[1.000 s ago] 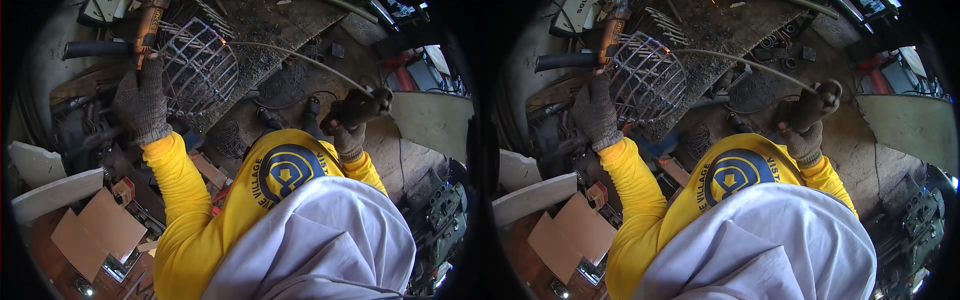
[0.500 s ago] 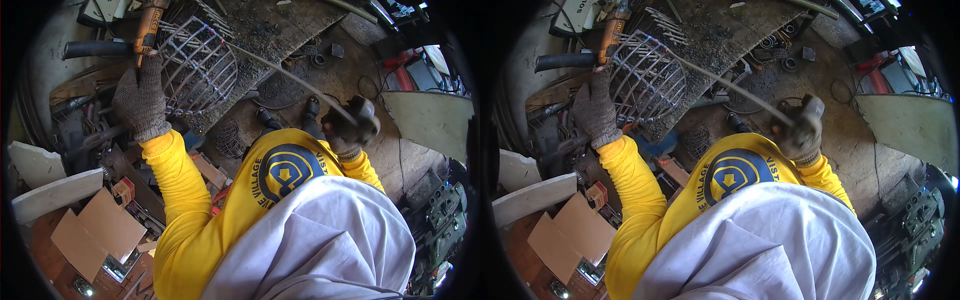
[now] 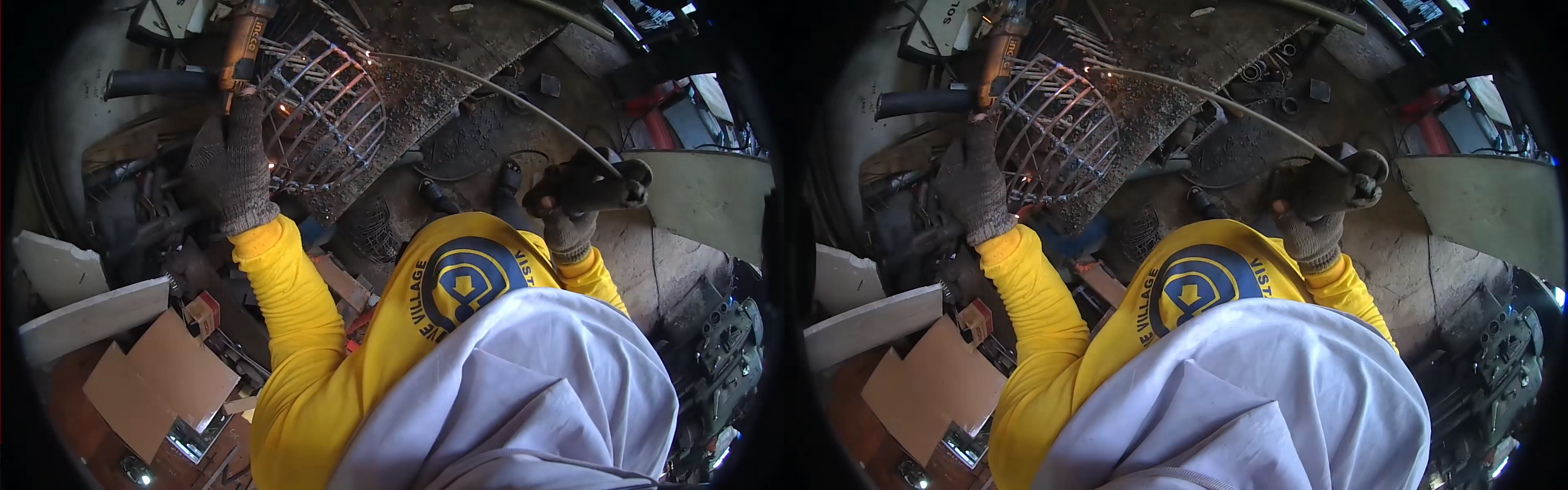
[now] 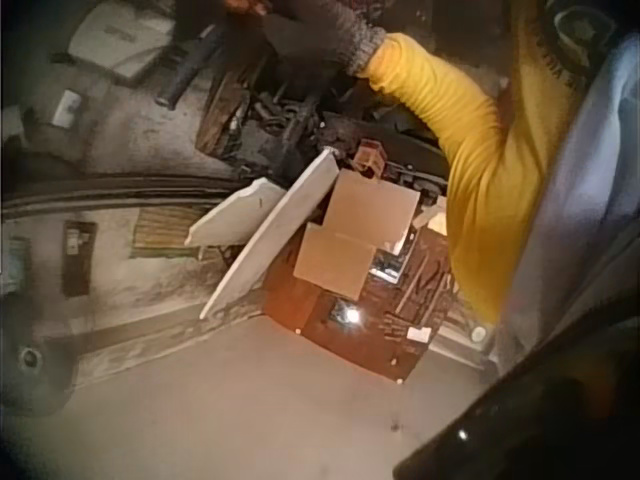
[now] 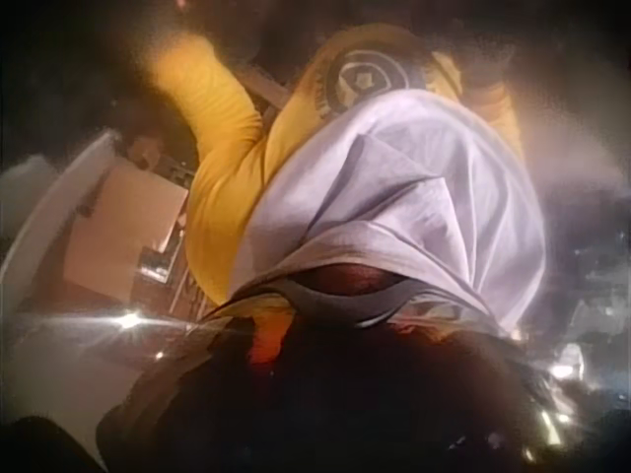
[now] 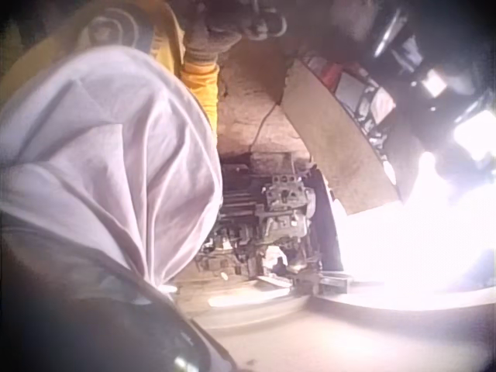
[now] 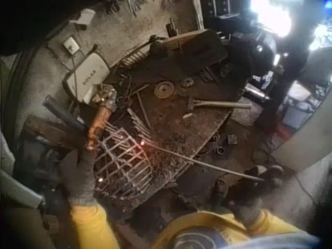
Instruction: The person holds a metal cage structure and welds several points on it using a welding rod while wearing protective gloves.
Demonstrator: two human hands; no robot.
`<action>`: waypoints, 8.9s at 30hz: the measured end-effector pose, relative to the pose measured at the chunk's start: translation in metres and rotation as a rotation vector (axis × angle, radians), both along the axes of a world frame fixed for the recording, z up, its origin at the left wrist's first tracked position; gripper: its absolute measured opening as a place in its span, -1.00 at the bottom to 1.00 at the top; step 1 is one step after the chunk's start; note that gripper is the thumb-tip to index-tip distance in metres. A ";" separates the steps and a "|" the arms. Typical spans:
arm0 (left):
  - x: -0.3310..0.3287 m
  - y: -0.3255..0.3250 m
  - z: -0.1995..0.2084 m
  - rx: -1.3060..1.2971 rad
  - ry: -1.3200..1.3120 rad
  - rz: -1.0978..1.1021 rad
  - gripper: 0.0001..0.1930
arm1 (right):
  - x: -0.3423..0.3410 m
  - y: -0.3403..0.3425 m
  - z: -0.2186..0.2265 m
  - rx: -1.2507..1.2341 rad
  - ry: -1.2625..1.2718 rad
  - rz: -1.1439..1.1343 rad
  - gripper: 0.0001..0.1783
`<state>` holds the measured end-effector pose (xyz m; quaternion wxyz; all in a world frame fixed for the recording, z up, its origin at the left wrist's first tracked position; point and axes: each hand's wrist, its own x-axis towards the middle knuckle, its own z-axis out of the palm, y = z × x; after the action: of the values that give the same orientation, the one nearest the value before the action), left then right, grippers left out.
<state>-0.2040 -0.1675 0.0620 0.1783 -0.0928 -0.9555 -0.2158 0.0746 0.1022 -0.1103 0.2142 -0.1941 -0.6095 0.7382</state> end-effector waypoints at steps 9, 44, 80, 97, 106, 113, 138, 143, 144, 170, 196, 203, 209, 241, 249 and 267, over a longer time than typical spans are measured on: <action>0.000 -0.001 0.001 -0.033 -0.014 0.001 -0.40 | -0.003 -0.004 0.011 0.049 -0.014 -0.008 -0.45; -0.003 -0.022 -0.018 -1.166 0.699 -0.014 -0.51 | -0.021 -0.006 0.014 -0.298 0.056 0.075 -0.63; -0.001 -0.012 -0.003 -0.178 0.024 -0.003 -0.54 | -0.001 -0.008 -0.002 0.166 -0.120 0.038 -0.46; -0.012 -0.039 -0.020 -1.105 0.710 -0.212 -0.76 | -0.021 -0.013 0.022 -0.316 0.092 0.100 -0.58; -0.034 -0.049 -0.037 -0.073 0.347 -0.446 -0.67 | 0.000 -0.009 -0.003 0.195 -0.070 0.025 -0.39; -0.012 -0.027 -0.014 -0.033 0.125 -0.129 -0.55 | 0.001 -0.006 -0.015 0.178 -0.017 0.110 -0.45; -0.025 -0.064 -0.028 -0.863 0.485 -0.211 -0.78 | -0.021 -0.018 0.012 0.071 0.051 0.033 -0.50; -0.025 -0.048 -0.024 -0.892 0.706 -0.283 -0.80 | -0.024 -0.020 0.019 -0.137 -0.016 0.067 -0.51; -0.021 -0.044 -0.017 -0.834 0.707 -0.327 -0.80 | -0.027 -0.021 0.023 -0.202 -0.009 0.064 -0.52; -0.007 -0.011 -0.007 0.058 0.022 -0.066 -0.48 | -0.012 -0.010 0.001 0.072 -0.124 0.120 -0.42; -0.018 -0.035 -0.017 -0.194 0.219 -0.253 -0.79 | -0.017 -0.023 0.013 -0.194 0.012 0.018 -0.50; -0.016 -0.021 -0.009 -0.130 0.117 -0.234 -0.62 | -0.008 -0.012 0.004 0.041 -0.150 0.018 -0.55; -0.028 -0.032 -0.018 -0.202 0.196 -0.313 -0.57 | -0.003 -0.010 -0.008 0.086 -0.085 0.111 -0.39; -0.023 -0.046 -0.021 -0.872 0.605 -0.329 -0.63 | -0.022 -0.023 0.008 -0.162 -0.007 0.029 -0.69; -0.028 -0.049 -0.013 -0.718 0.603 -0.442 -0.72 | -0.019 -0.018 0.005 -0.165 0.071 0.018 -0.58; -0.031 -0.042 -0.016 -0.602 0.608 -0.546 -0.85 | -0.015 -0.020 0.019 0.180 -0.087 0.049 -0.61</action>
<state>-0.2349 -0.2091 0.0460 0.3508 -0.4453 -0.8211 0.0670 0.0595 0.0822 -0.0917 0.1859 -0.1911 -0.6868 0.6762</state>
